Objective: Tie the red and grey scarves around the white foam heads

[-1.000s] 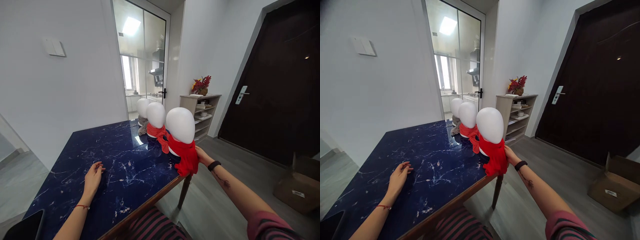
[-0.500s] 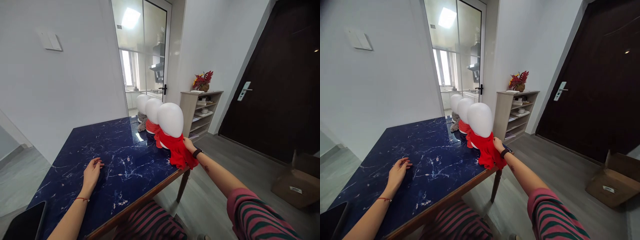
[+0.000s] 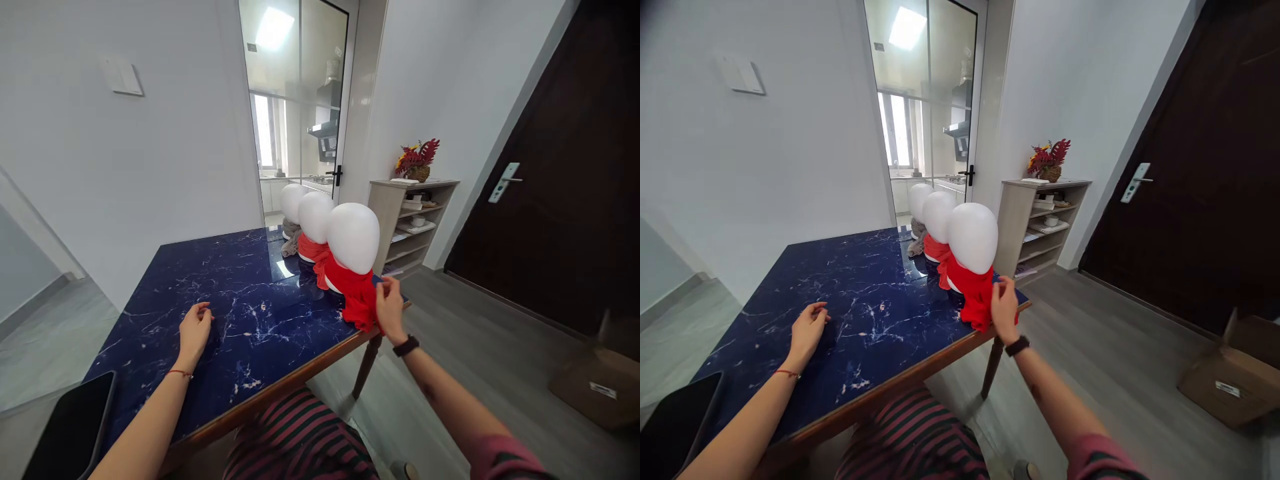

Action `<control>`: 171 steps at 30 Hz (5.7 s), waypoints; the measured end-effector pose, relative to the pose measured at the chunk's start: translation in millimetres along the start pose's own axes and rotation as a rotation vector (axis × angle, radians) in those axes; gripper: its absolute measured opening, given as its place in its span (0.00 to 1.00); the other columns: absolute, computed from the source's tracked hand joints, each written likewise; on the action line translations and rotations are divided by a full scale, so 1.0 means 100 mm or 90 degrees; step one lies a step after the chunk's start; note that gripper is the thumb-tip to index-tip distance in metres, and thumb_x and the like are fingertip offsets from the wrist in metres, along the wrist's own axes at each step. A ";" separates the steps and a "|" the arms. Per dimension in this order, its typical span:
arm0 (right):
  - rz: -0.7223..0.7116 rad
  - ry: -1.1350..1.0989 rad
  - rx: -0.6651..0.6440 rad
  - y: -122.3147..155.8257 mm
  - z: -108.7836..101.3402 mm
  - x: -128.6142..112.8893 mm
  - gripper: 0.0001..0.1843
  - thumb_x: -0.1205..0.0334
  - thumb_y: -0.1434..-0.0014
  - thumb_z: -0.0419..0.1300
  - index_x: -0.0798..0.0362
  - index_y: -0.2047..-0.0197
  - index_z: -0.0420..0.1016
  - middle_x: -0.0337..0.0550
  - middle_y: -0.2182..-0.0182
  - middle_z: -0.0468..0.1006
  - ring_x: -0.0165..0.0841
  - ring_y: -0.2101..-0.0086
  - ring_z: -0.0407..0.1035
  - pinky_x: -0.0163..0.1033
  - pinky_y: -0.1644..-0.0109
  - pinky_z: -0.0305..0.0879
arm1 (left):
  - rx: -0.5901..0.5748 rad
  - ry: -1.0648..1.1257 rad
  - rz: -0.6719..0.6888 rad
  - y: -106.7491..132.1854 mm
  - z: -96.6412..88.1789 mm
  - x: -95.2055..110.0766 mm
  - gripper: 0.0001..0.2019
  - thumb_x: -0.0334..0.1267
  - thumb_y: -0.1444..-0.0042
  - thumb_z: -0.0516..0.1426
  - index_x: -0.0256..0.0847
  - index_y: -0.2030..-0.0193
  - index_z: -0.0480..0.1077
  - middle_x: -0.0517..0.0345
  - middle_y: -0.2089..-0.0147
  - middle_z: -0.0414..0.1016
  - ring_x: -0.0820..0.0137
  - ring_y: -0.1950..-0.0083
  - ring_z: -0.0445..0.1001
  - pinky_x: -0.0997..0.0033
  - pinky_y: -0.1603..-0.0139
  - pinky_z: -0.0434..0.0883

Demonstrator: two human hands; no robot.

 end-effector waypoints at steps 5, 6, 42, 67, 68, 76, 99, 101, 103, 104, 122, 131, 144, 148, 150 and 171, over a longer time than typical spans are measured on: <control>-0.243 -0.153 -0.381 1.05 0.61 -0.79 0.13 0.60 0.38 0.49 0.50 0.52 0.69 0.44 0.63 0.74 0.33 0.64 0.70 0.38 0.57 0.64 | 0.054 -0.115 0.087 0.17 -0.09 0.26 0.15 0.40 0.50 0.48 0.38 0.59 0.70 0.56 0.70 0.71 0.64 0.68 0.71 0.65 0.60 0.68; -0.273 -0.156 -0.443 1.21 0.75 -0.92 0.14 0.61 0.38 0.49 0.50 0.50 0.68 0.44 0.63 0.74 0.33 0.63 0.70 0.38 0.56 0.64 | 0.055 -0.131 0.106 0.22 -0.10 0.30 0.15 0.39 0.50 0.48 0.38 0.58 0.70 0.56 0.70 0.71 0.64 0.68 0.71 0.65 0.60 0.68; -0.263 0.027 -0.560 1.94 1.80 -1.74 0.12 0.58 0.39 0.51 0.48 0.59 0.76 0.42 0.58 0.78 0.36 0.57 0.70 0.41 0.52 0.62 | -0.137 -0.364 0.255 1.18 0.05 0.42 0.20 0.41 0.42 0.47 0.34 0.49 0.71 0.41 0.43 0.70 0.57 0.41 0.66 0.59 0.38 0.60; -0.078 -0.252 -0.468 1.84 1.78 -1.59 0.10 0.62 0.42 0.55 0.53 0.67 0.78 0.36 0.78 0.75 0.27 0.76 0.66 0.30 0.69 0.57 | -0.140 -0.327 0.250 1.16 0.01 0.37 0.20 0.42 0.42 0.49 0.34 0.50 0.72 0.43 0.44 0.71 0.59 0.42 0.68 0.61 0.39 0.62; -0.076 -0.255 -0.469 1.84 1.77 -1.60 0.11 0.62 0.42 0.55 0.53 0.68 0.78 0.36 0.78 0.75 0.27 0.76 0.66 0.30 0.70 0.57 | -0.140 -0.328 0.249 1.16 0.00 0.37 0.20 0.42 0.42 0.49 0.34 0.50 0.72 0.43 0.44 0.71 0.59 0.42 0.68 0.60 0.39 0.63; -0.068 -0.276 -0.481 1.84 1.71 -1.62 0.10 0.62 0.42 0.55 0.53 0.69 0.77 0.35 0.82 0.71 0.27 0.78 0.64 0.30 0.70 0.58 | -0.137 -0.329 0.247 1.15 0.00 0.37 0.20 0.42 0.43 0.49 0.34 0.51 0.72 0.43 0.44 0.71 0.60 0.42 0.68 0.61 0.39 0.63; -0.074 -0.281 -0.488 1.85 1.69 -1.63 0.11 0.63 0.42 0.54 0.53 0.71 0.76 0.32 0.85 0.67 0.25 0.80 0.63 0.29 0.70 0.56 | -0.140 -0.318 0.238 1.16 0.00 0.39 0.19 0.42 0.43 0.49 0.36 0.51 0.72 0.45 0.44 0.72 0.60 0.43 0.69 0.60 0.39 0.63; -0.074 -0.279 -0.489 1.85 1.70 -1.63 0.11 0.62 0.42 0.54 0.53 0.71 0.76 0.32 0.85 0.68 0.26 0.79 0.64 0.29 0.70 0.57 | -0.138 -0.319 0.234 1.16 -0.01 0.39 0.19 0.43 0.43 0.49 0.37 0.51 0.72 0.45 0.44 0.72 0.60 0.42 0.69 0.60 0.39 0.63; -0.075 -0.278 -0.491 1.85 1.71 -1.62 0.11 0.62 0.42 0.54 0.53 0.70 0.76 0.32 0.85 0.68 0.26 0.79 0.64 0.29 0.70 0.57 | -0.139 -0.319 0.231 1.16 -0.01 0.39 0.19 0.42 0.43 0.49 0.36 0.51 0.72 0.45 0.44 0.71 0.60 0.42 0.68 0.61 0.39 0.63; -0.075 -0.277 -0.491 1.85 1.71 -1.62 0.11 0.62 0.42 0.54 0.53 0.70 0.76 0.32 0.84 0.68 0.26 0.79 0.64 0.29 0.70 0.57 | -0.140 -0.319 0.231 1.16 0.00 0.39 0.19 0.42 0.43 0.49 0.36 0.51 0.72 0.44 0.44 0.71 0.60 0.42 0.68 0.61 0.39 0.62; -0.075 -0.277 -0.490 1.85 1.70 -1.62 0.11 0.62 0.42 0.53 0.53 0.70 0.76 0.32 0.85 0.68 0.26 0.80 0.64 0.29 0.70 0.57 | -0.151 -0.323 0.228 1.18 -0.01 0.42 0.20 0.42 0.42 0.49 0.32 0.49 0.71 0.42 0.43 0.70 0.59 0.42 0.68 0.61 0.39 0.62; -0.075 -0.282 -0.491 1.85 1.68 -1.63 0.11 0.61 0.42 0.53 0.52 0.70 0.76 0.32 0.85 0.68 0.25 0.79 0.64 0.29 0.70 0.58 | -0.147 -0.315 0.223 1.17 -0.01 0.40 0.19 0.42 0.43 0.49 0.35 0.50 0.72 0.43 0.43 0.71 0.60 0.42 0.68 0.61 0.39 0.62; -0.071 -0.288 -0.492 1.85 1.68 -1.63 0.11 0.61 0.42 0.53 0.53 0.71 0.76 0.32 0.85 0.68 0.26 0.79 0.64 0.29 0.70 0.58 | -0.142 -0.310 0.225 1.18 -0.01 0.41 0.18 0.42 0.43 0.49 0.37 0.50 0.72 0.46 0.43 0.71 0.61 0.42 0.68 0.61 0.39 0.62; -0.068 -0.290 -0.493 1.85 1.68 -1.63 0.12 0.60 0.42 0.53 0.53 0.70 0.76 0.32 0.85 0.68 0.26 0.79 0.65 0.29 0.70 0.59 | -0.139 -0.309 0.225 1.18 -0.02 0.40 0.18 0.42 0.43 0.49 0.38 0.51 0.72 0.46 0.44 0.71 0.61 0.42 0.68 0.60 0.39 0.62; -0.065 -0.292 -0.492 1.85 1.69 -1.62 0.12 0.60 0.42 0.53 0.53 0.70 0.77 0.32 0.85 0.68 0.26 0.79 0.65 0.29 0.70 0.59 | -0.138 -0.308 0.226 1.18 -0.02 0.40 0.18 0.42 0.43 0.49 0.37 0.51 0.72 0.46 0.44 0.71 0.61 0.42 0.68 0.60 0.38 0.62; -0.059 -0.302 -0.496 1.84 1.65 -1.64 0.11 0.62 0.42 0.54 0.53 0.70 0.76 0.32 0.85 0.67 0.26 0.80 0.64 0.29 0.70 0.58 | -0.152 -0.327 0.227 1.18 0.00 0.40 0.20 0.42 0.42 0.48 0.34 0.49 0.71 0.43 0.42 0.70 0.60 0.40 0.66 0.62 0.38 0.61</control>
Point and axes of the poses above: each hand's wrist, its own y-axis away from the middle knuckle, its own z-axis out of the palm, x = y × z, the point moved 5 cm from there along -y, towards the middle knuckle
